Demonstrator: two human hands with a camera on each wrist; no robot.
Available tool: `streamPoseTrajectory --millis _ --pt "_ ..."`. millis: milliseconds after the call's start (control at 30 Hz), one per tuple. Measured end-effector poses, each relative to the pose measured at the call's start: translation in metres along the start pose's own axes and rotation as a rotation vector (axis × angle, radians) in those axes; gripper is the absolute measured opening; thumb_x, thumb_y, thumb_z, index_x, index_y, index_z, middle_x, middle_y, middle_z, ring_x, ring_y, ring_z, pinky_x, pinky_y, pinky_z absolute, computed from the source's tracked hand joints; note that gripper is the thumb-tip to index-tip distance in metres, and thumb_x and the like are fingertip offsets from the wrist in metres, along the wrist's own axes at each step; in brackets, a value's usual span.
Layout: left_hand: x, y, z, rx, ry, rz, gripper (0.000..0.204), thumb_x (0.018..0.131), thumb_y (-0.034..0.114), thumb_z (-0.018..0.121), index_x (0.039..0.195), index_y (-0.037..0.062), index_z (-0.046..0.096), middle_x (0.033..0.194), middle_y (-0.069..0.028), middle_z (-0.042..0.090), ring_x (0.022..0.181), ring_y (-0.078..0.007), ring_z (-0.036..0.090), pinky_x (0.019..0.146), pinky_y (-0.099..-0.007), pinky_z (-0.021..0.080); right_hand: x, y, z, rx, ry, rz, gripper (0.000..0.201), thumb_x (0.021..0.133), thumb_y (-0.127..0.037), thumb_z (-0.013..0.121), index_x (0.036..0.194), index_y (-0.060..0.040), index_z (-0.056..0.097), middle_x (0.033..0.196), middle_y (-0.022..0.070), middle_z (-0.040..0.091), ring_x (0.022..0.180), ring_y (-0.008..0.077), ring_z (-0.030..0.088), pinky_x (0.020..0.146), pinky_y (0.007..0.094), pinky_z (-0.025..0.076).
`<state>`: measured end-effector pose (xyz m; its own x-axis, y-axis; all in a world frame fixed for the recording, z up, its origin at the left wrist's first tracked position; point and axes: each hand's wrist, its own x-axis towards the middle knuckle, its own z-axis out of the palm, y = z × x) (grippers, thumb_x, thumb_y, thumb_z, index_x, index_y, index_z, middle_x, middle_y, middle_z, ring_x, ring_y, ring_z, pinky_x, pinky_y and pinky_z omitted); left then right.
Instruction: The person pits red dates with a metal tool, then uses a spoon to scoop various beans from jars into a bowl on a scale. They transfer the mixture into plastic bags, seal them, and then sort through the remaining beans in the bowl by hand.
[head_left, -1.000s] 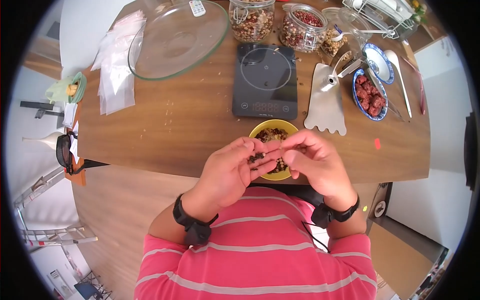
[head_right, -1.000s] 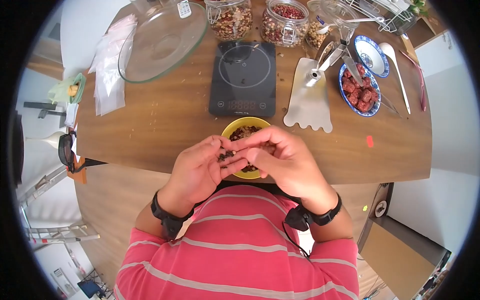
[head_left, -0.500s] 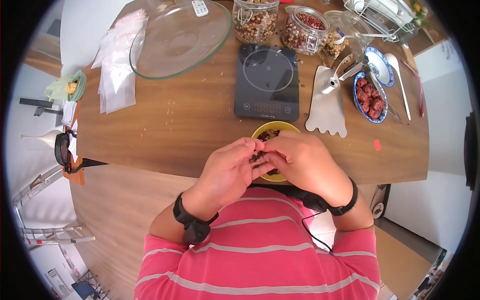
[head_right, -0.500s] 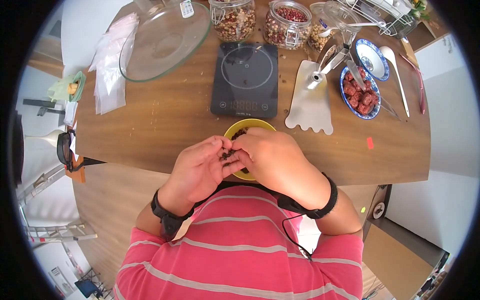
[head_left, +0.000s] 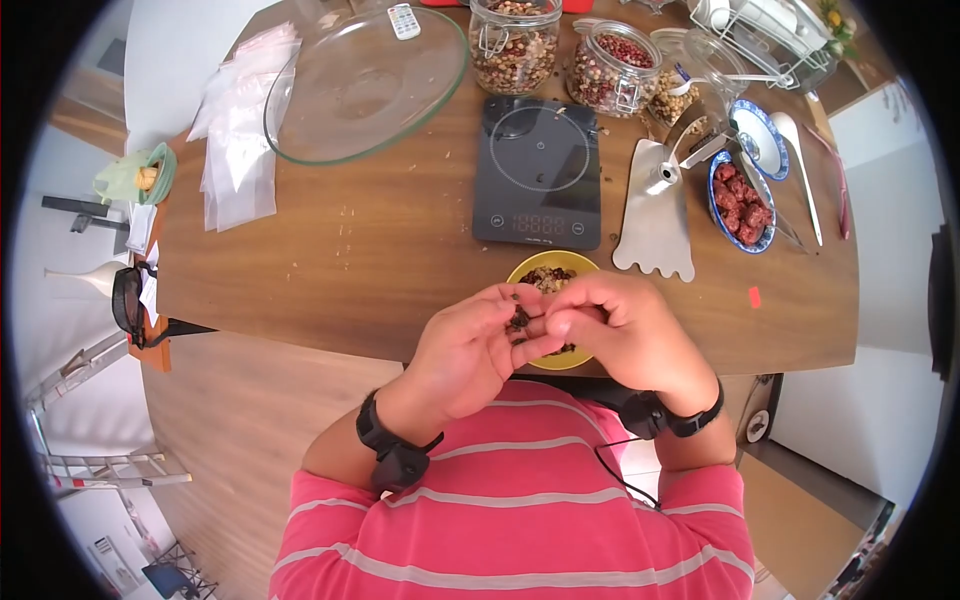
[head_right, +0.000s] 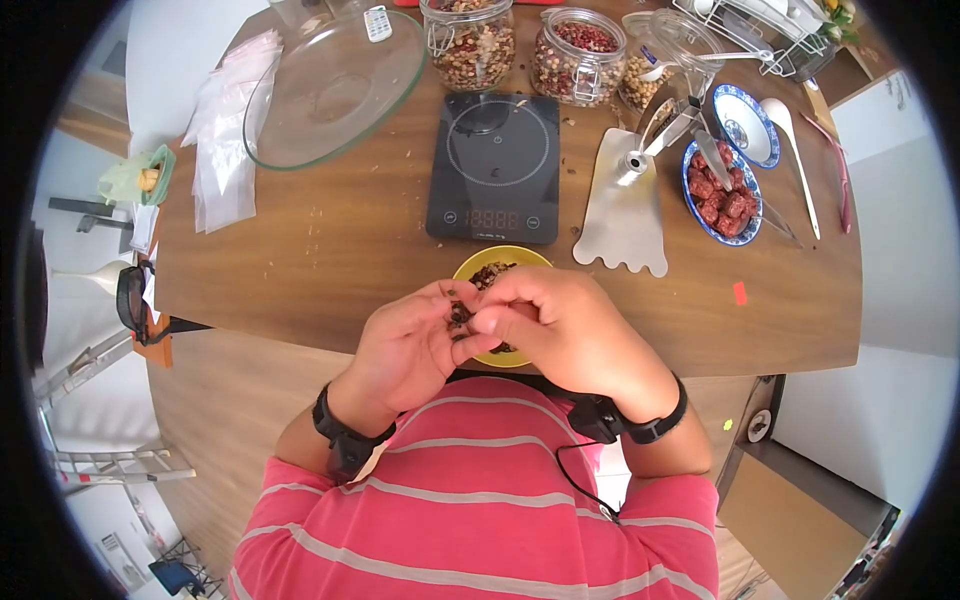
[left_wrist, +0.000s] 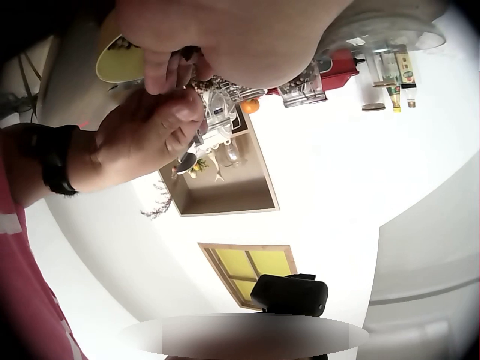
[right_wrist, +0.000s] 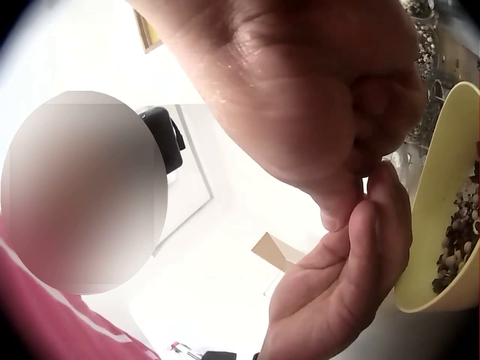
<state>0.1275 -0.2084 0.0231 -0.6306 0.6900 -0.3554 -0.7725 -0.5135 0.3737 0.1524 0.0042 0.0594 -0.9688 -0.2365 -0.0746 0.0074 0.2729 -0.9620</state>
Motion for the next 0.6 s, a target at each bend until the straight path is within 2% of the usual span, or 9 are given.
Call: streamPoseTrajectory --millis 33,67,133,200,267,300,333,467,600 --pt "0.0 0.002 0.003 0.028 0.03 0.011 0.029 0.107 0.02 0.046 0.122 -0.0006 0.059 0.125 -0.017 0.065 0.118 -0.0296 0.065 0.107 -0.0445 0.053 -0.003 0.006 0.0 0.254 0.036 0.092 0.015 0.099 -0.018 0.07 0.098 -0.0029 0.067 0.079 0.002 0.062 0.067 0.015 0.059 0.056 0.0305 0.047" --pt "0.0 0.003 0.006 0.058 0.059 0.021 0.03 0.107 0.021 0.046 0.123 -0.0013 0.059 0.125 -0.0179 0.066 0.12 -0.0314 0.065 0.108 -0.0452 0.053 -0.007 0.008 -0.005 0.259 0.039 0.089 0.015 0.099 -0.018 0.07 0.098 -0.0029 0.067 0.079 0.002 0.062 0.067 0.015 0.059 0.056 0.0305 0.047" --pt "-0.002 0.009 0.014 0.092 0.084 0.024 0.03 0.107 0.024 0.046 0.122 0.0012 0.06 0.12 -0.0161 0.066 0.112 -0.0288 0.066 0.1 -0.043 0.055 -0.012 0.013 -0.019 0.948 0.028 0.376 0.016 0.105 -0.022 0.061 0.101 -0.0067 0.06 0.076 -0.0026 0.051 0.062 0.0066 0.043 0.049 0.0237 0.034" --pt "0.003 0.028 0.016 0.151 0.083 0.045 0.03 0.107 0.027 0.046 0.12 0.0037 0.06 0.115 -0.0143 0.067 0.103 -0.0262 0.067 0.093 -0.0409 0.057 -0.02 0.019 -0.019 1.047 0.065 0.368 0.015 0.106 -0.023 0.058 0.101 -0.0092 0.057 0.075 -0.0025 0.047 0.06 0.0058 0.037 0.048 0.022 0.029" --pt "0.009 0.056 0.017 0.075 -0.029 -0.046 0.028 0.109 0.035 0.046 0.109 0.0105 0.059 0.099 -0.0077 0.062 0.078 -0.0169 0.058 0.064 -0.0308 0.051 -0.031 0.028 -0.02 1.182 0.086 0.379 0.015 0.105 -0.026 0.053 0.098 -0.0124 0.053 0.075 -0.002 0.044 0.058 0.006 0.032 0.046 0.0207 0.024" --pt "0.016 0.072 0.031 0.26 0.045 0.013 0.03 0.11 0.039 0.046 0.094 0.0148 0.052 0.083 -0.0013 0.05 0.061 -0.0097 0.04 0.048 -0.0225 0.033 -0.036 0.031 -0.021 1.182 0.09 0.353 0.015 0.105 -0.026 0.053 0.098 -0.0124 0.053 0.075 -0.002 0.044 0.058 0.006 0.032 0.046 0.0207 0.024" --pt "0.024 0.091 0.05 0.311 0.021 0.073 0.037 0.11 0.041 0.045 0.084 0.0155 0.046 0.073 0.0027 0.042 0.056 -0.0075 0.038 0.043 -0.0186 0.028 -0.04 0.034 -0.022 1.239 0.078 0.354 0.015 0.105 -0.026 0.054 0.097 -0.0126 0.053 0.075 -0.002 0.044 0.058 0.0061 0.033 0.046 0.0206 0.025" --pt "0.089 0.161 0.117 0.926 0.092 0.606 0.043 0.11 0.042 0.048 0.075 0.0177 0.043 0.066 0.0061 0.037 0.052 -0.0062 0.031 0.046 -0.0227 0.028 -0.051 0.043 -0.024 1.301 0.071 0.336 0.015 0.103 -0.027 0.053 0.097 -0.0127 0.053 0.075 -0.0019 0.044 0.058 0.0064 0.034 0.045 0.0203 0.026" --pt "0.179 0.221 0.138 1.358 0.172 0.75 0.047 0.109 0.047 0.046 0.078 0.0134 0.054 0.07 0.004 0.048 0.059 -0.0081 0.04 0.054 -0.0251 0.035 -0.06 0.048 -0.026 1.315 0.067 0.312 0.014 0.102 -0.025 0.054 0.096 -0.0125 0.053 0.074 -0.0017 0.044 0.058 0.0068 0.034 0.046 0.0206 0.026"
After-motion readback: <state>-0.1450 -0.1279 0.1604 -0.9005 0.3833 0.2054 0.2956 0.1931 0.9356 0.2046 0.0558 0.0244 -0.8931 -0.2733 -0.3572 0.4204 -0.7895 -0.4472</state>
